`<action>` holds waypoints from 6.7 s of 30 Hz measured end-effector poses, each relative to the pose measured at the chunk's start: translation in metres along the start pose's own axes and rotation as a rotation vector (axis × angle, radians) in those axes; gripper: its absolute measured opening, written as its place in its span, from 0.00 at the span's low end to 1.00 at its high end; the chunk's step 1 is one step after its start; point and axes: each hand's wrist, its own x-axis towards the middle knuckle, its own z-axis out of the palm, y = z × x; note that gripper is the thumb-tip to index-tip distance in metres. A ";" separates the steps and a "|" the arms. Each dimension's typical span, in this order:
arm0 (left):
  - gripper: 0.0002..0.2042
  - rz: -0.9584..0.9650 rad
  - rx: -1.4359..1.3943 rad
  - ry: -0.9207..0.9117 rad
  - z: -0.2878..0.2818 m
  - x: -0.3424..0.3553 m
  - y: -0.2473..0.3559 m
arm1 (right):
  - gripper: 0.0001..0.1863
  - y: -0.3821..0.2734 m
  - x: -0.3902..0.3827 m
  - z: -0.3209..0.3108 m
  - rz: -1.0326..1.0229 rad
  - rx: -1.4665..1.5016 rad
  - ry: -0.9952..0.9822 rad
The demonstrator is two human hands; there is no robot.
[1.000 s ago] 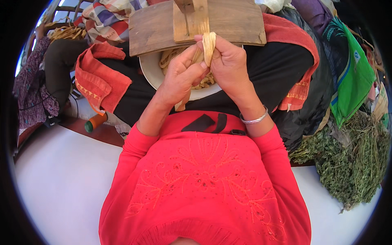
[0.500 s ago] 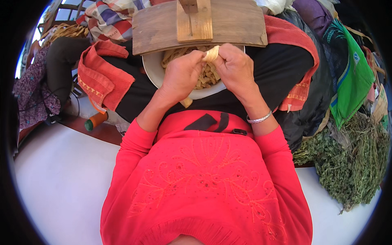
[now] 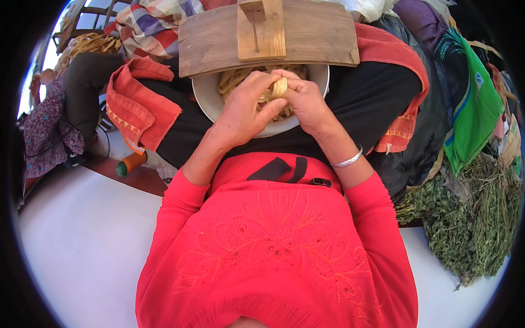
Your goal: The person shaves thin strips from a light-colored material, likely bamboo or wood, using a small wooden plane held in their lap. They repeatedly draw the material across the blade of the plane, and the resulting strips fall into a bowl beneath it.
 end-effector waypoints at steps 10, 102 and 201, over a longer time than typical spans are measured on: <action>0.13 -0.433 -0.616 0.002 0.019 0.017 -0.027 | 0.03 -0.029 -0.005 0.021 -0.543 -0.565 0.259; 0.15 -0.598 -1.514 -0.020 -0.035 -0.004 -0.045 | 0.21 -0.066 -0.013 0.000 -0.512 -1.165 0.025; 0.21 -0.491 -0.935 0.040 0.020 -0.015 0.009 | 0.06 -0.038 0.026 0.005 -0.444 -0.047 0.109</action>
